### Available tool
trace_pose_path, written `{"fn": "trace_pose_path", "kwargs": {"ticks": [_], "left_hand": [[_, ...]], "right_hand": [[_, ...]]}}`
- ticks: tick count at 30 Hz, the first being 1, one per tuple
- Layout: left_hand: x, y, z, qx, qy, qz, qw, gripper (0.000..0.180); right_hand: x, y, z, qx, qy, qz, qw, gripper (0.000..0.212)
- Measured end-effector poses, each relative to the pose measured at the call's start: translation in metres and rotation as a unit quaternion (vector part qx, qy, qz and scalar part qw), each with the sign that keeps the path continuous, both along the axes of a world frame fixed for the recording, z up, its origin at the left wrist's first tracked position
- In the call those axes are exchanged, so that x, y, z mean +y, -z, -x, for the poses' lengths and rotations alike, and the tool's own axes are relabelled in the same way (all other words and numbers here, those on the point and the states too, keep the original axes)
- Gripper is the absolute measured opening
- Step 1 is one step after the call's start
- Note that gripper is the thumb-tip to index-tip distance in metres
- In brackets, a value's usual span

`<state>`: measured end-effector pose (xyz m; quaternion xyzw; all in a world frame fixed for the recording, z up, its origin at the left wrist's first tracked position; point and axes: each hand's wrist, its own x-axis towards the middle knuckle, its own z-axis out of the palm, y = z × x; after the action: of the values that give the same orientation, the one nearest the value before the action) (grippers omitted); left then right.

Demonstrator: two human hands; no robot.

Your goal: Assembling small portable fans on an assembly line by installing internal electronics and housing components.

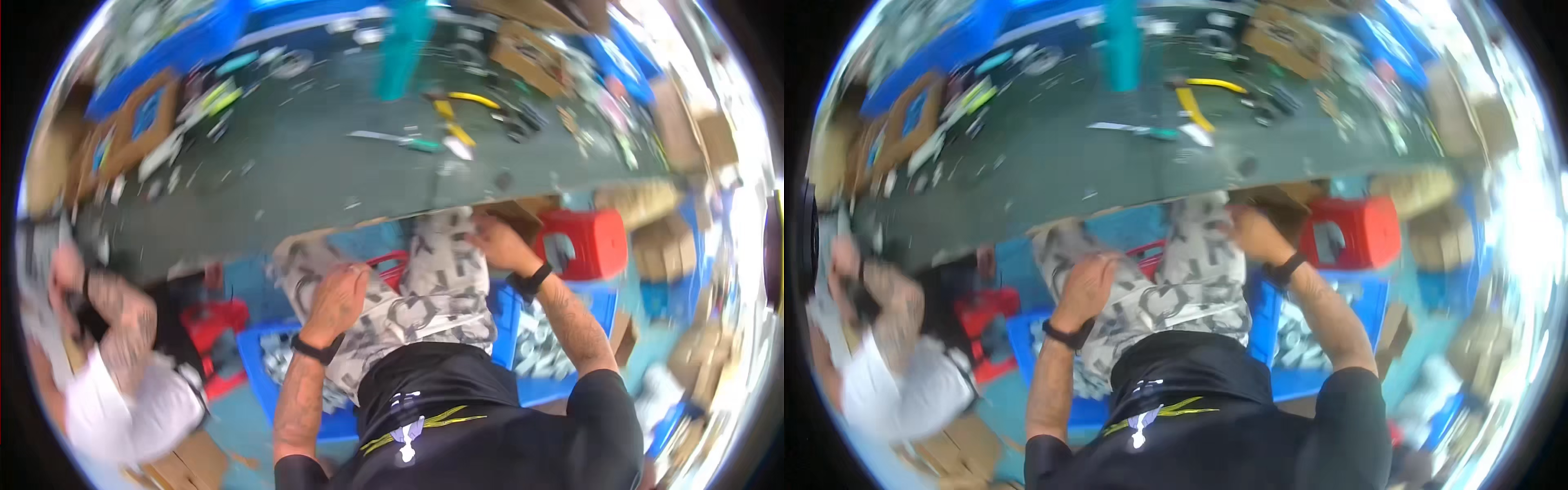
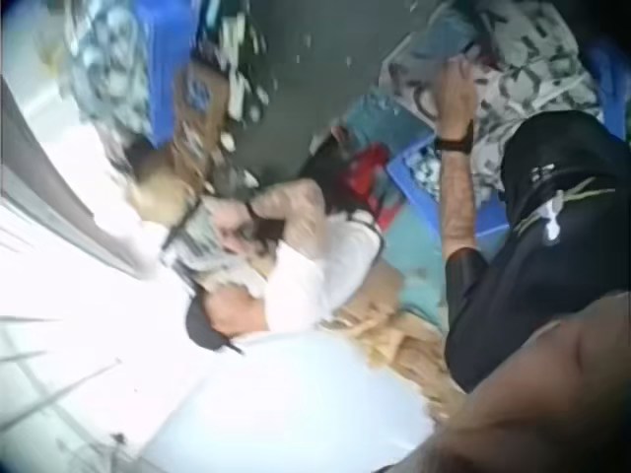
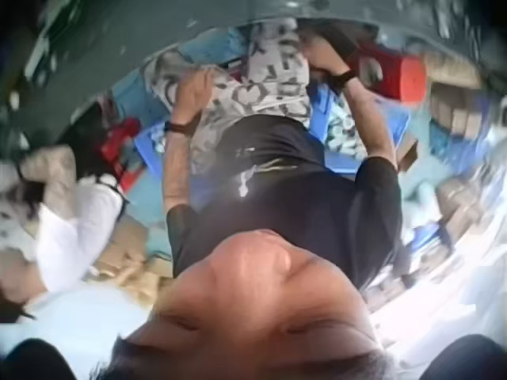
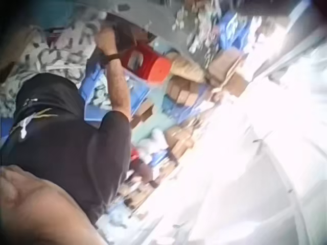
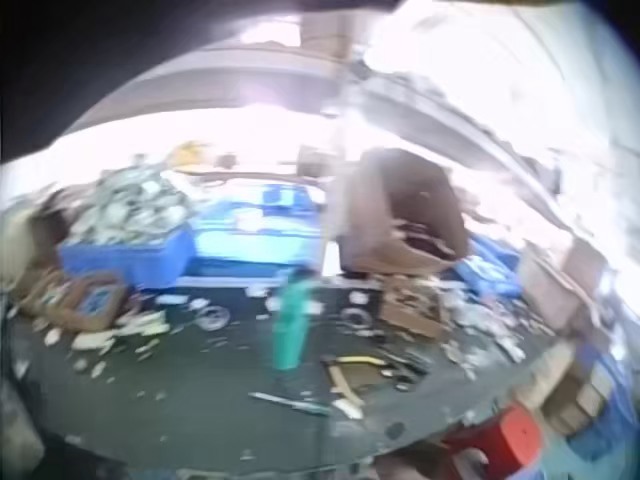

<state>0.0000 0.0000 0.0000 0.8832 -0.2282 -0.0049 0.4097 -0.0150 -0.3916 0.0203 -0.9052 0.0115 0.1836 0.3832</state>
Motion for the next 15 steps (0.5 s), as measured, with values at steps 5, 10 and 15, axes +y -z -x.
{"fn": "trace_pose_path", "kwargs": {"ticks": [5,10,15], "left_hand": [[-0.070,0.272,-0.053,-0.086,0.469,-0.389,0.788,0.030],[-0.104,0.256,-0.075,0.250,0.496,-0.350,0.755,0.047],[-0.111,0.285,-0.093,0.346,0.526,-0.321,0.708,0.055]], "right_hand": [[0.007,-0.006,0.121,0.046,0.218,0.014,0.975,0.062],[0.007,0.092,0.202,0.332,0.496,-0.306,0.742,0.075],[0.023,0.143,0.283,0.238,0.437,-0.390,0.775,0.049]]}}
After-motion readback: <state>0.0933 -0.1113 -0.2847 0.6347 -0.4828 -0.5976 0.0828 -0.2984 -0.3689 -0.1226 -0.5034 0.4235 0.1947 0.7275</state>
